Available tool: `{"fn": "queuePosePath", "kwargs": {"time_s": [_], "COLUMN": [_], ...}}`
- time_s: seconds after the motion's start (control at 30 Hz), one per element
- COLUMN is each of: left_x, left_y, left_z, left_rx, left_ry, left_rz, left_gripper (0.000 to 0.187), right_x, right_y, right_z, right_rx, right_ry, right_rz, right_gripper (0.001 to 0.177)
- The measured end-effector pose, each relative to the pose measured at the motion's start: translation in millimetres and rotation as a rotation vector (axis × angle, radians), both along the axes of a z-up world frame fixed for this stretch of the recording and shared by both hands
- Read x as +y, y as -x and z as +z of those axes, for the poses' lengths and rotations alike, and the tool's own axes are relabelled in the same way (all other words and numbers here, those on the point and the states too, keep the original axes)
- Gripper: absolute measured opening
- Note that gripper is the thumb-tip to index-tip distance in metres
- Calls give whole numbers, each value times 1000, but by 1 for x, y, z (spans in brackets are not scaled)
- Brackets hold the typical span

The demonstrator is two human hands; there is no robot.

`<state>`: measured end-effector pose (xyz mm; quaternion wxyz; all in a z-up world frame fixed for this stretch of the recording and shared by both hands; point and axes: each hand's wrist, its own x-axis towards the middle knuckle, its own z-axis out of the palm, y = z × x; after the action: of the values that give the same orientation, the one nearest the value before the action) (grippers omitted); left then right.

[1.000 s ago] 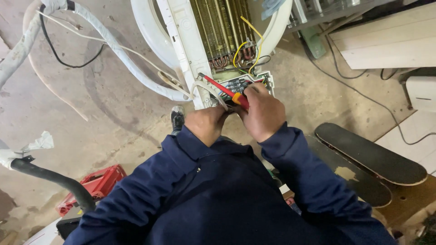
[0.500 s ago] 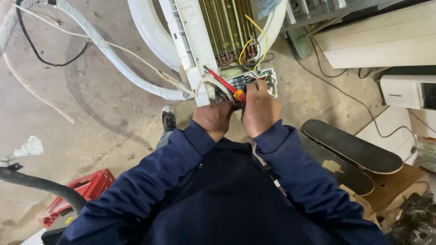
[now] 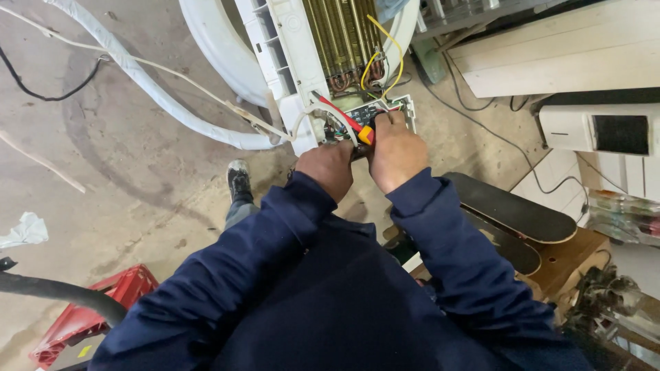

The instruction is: The person uses a screwdriver to tighten screws on the electrical components of an air conditioning unit. They manipulate wires and secure connections within the unit's control box while working in a workshop environment.

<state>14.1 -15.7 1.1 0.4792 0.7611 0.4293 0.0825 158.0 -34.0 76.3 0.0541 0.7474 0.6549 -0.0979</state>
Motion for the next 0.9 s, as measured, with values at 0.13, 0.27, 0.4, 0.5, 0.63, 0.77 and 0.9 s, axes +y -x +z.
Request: {"fn": "queuePosePath", "kwargs": {"time_s": [0.13, 0.27, 0.4, 0.5, 0.63, 0.77, 0.9], "left_x": [2, 2, 2, 3, 0, 4, 7], "left_y": [0, -4, -1, -2, -1, 2, 2], "left_z": [1, -12, -10, -14, -29, -15, -9], "left_rx": [19, 14, -8, -51, -140, -50, -8], "left_ry": [-11, -72, -66, -114, -227, -195, -163], "left_rz": [-5, 2, 43, 69, 110, 131, 108], "left_gripper": [15, 15, 14, 13, 12, 11, 18], "right_x": [2, 4, -17, -28, -31, -29, -27], "right_y": [-2, -27, -67, -92, -103, -109, -116], "right_z": [5, 26, 16, -5, -27, -32, -31], "right_rx": [3, 265, 342, 536, 905, 1078, 1141], "right_ry": [2, -49, -254, -208, -20, -2, 18], "right_rz": [55, 144, -158, -376, -587, -614, -547], "right_gripper": [43, 46, 32, 26, 26, 29, 31]}}
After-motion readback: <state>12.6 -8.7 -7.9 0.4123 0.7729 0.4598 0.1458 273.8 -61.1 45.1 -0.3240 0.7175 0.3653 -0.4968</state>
